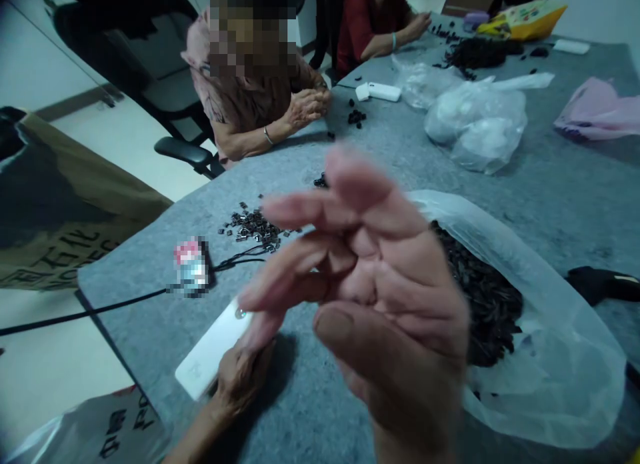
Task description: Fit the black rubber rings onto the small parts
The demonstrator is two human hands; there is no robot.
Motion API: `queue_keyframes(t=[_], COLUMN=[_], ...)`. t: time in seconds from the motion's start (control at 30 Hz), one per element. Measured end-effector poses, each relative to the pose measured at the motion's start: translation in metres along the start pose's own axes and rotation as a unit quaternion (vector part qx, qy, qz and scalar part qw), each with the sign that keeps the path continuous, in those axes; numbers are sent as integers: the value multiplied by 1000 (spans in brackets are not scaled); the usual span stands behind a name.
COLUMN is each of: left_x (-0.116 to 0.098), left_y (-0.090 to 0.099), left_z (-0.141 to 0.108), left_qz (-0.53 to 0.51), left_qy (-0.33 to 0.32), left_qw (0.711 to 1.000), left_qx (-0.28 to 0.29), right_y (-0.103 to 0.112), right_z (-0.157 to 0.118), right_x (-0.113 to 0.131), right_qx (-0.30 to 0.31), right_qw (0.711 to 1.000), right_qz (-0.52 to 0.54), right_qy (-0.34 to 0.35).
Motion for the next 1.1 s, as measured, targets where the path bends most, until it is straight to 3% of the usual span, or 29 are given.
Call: queue_keyframes(t=[0.07, 0.13, 0.2, 0.27, 0.33, 0.37, 0.4, 0.47, 0.53, 0.63, 0.83, 0.97, 1.1], left_x=[4, 8, 9, 9, 8, 7, 6, 0, -4, -8, -11, -13, -14], left_y=[1, 1, 1, -2, -10, -17, -25, -42, -57, -72, -84, -84, -81], left_z=[5, 12, 20, 29, 41, 47, 54, 70, 85, 98, 106, 105, 100], left_qz=[33, 65, 59, 10, -93, -173, -280, -472, -587, -664, -700, -711, -712], left_qy=[-41, -75, -67, 3, 146, 236, 307, 377, 397, 417, 431, 418, 417], left_qw=[998, 994, 995, 998, 980, 950, 901, 785, 694, 614, 567, 565, 564], left_qx=[-18, -34, -48, -68, -98, -113, -124, -138, -126, -93, -53, -35, -24], right_y=[2, 5, 10, 14, 19, 21, 23, 27, 31, 35, 38, 37, 35], right_z=[-9, -22, -35, -46, -53, -55, -56, -57, -58, -59, -60, -60, -60], right_x=[-29, -69, -114, -155, -187, -199, -207, -216, -218, -213, -207, -206, -202], right_qx=[-5, -47, -101, -137, -158, -155, -146, -109, -68, -33, -63, -66, -87], right_qw=[996, 992, 983, 967, 955, 954, 956, 967, 977, 981, 979, 978, 971], right_qz=[82, 97, 77, 43, 15, 1, -12, -36, -69, -137, -169, -173, -219], right_qy=[-25, -67, -135, -212, -248, -255, -253, -229, -188, -130, -94, -95, -47])
Point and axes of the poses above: each hand's wrist, its own z-axis towards the middle knuckle, its own y-axis out of the back of the hand, x = y × z, the point moved 2 cm from there along z, towards the middle knuckle, and after that the axes turned 8 degrees about -y, right-handed, at the moved point
